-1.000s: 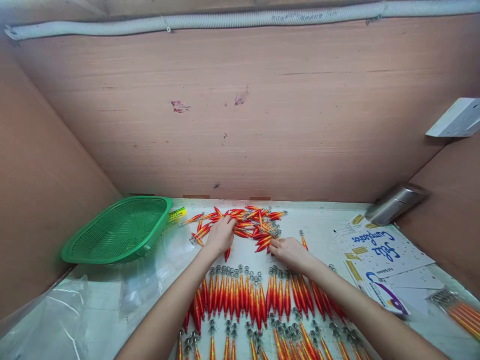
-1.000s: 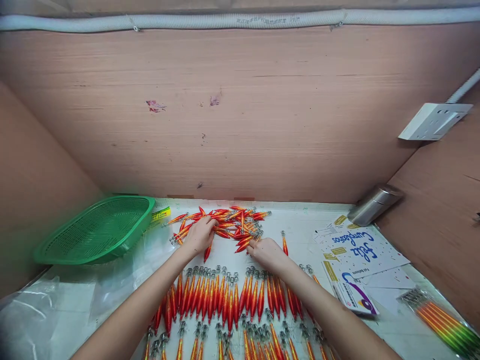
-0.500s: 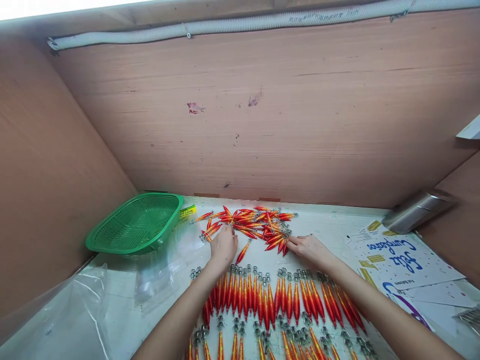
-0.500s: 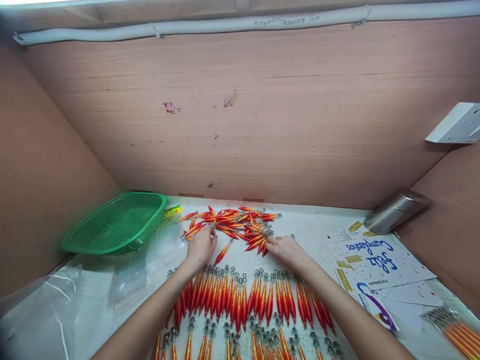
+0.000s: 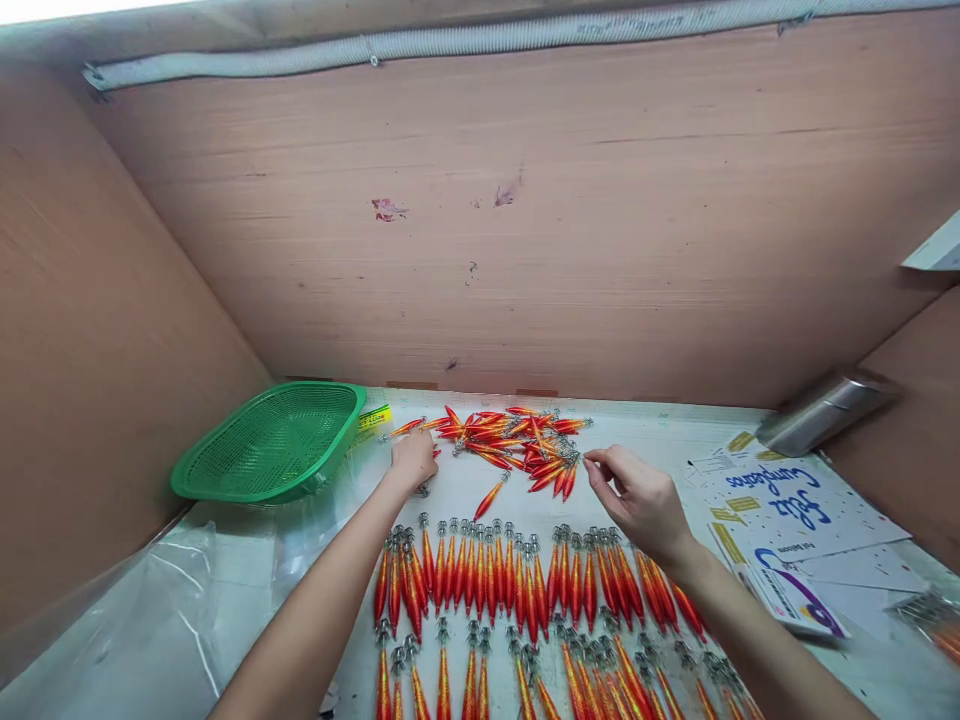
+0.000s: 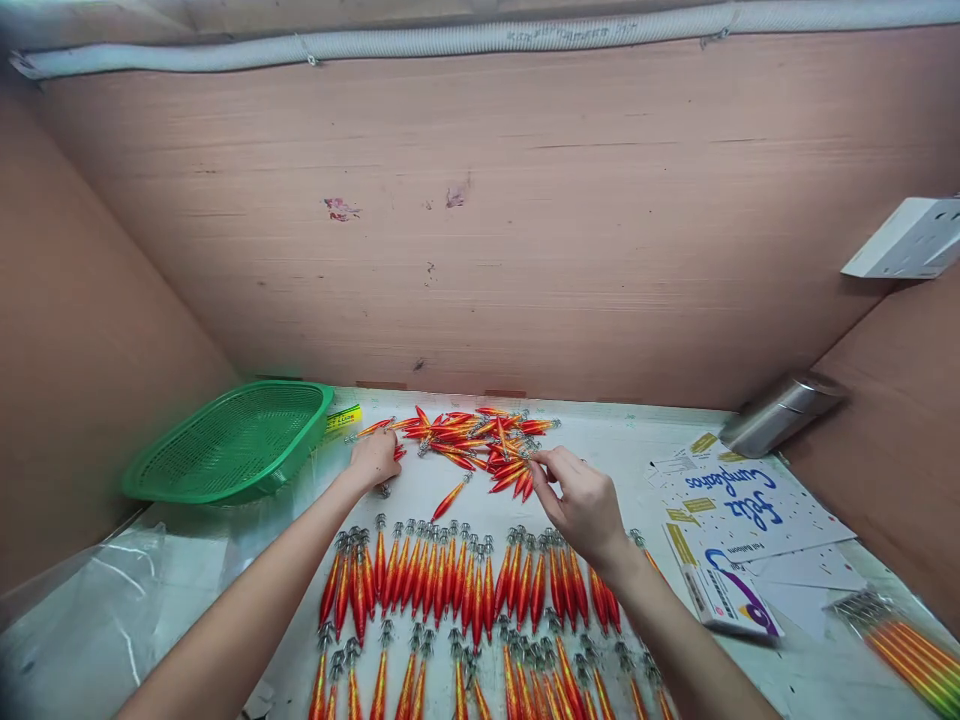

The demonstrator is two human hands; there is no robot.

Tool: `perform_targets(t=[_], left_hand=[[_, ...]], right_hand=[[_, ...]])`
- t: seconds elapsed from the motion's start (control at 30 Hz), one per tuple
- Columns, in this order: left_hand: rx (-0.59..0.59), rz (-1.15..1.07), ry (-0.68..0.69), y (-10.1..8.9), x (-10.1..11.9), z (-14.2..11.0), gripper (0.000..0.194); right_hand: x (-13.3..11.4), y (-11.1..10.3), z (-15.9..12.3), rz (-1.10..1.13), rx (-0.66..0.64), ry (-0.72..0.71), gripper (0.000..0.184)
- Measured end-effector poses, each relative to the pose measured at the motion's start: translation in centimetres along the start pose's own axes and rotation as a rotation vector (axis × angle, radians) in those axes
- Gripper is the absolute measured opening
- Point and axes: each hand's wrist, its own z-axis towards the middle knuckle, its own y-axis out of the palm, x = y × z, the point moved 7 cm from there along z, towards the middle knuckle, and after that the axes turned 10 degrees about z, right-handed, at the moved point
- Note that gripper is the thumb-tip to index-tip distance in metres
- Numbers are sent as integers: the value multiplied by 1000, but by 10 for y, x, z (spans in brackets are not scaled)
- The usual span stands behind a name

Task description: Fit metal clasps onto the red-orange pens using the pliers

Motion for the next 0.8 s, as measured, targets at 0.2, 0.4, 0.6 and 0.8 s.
perform_targets(t=[0.2,0.4,0.6,0.8], left_hand=[[137,-326,-78,-21,-23,-9,32],[429,-934,-118,-50,-37,-61,21],[358,-1578,-69,-16,35,-148,33],[104,-1934,-201,14,74,-188,42]], right_hand=[[-12,-48,-10,171,229,257,14],[-22,-45,-51,516,282,692,17],[-80,61,-66,1194,115,1126,47],[-95,94,-82,1528,539,1344,41]])
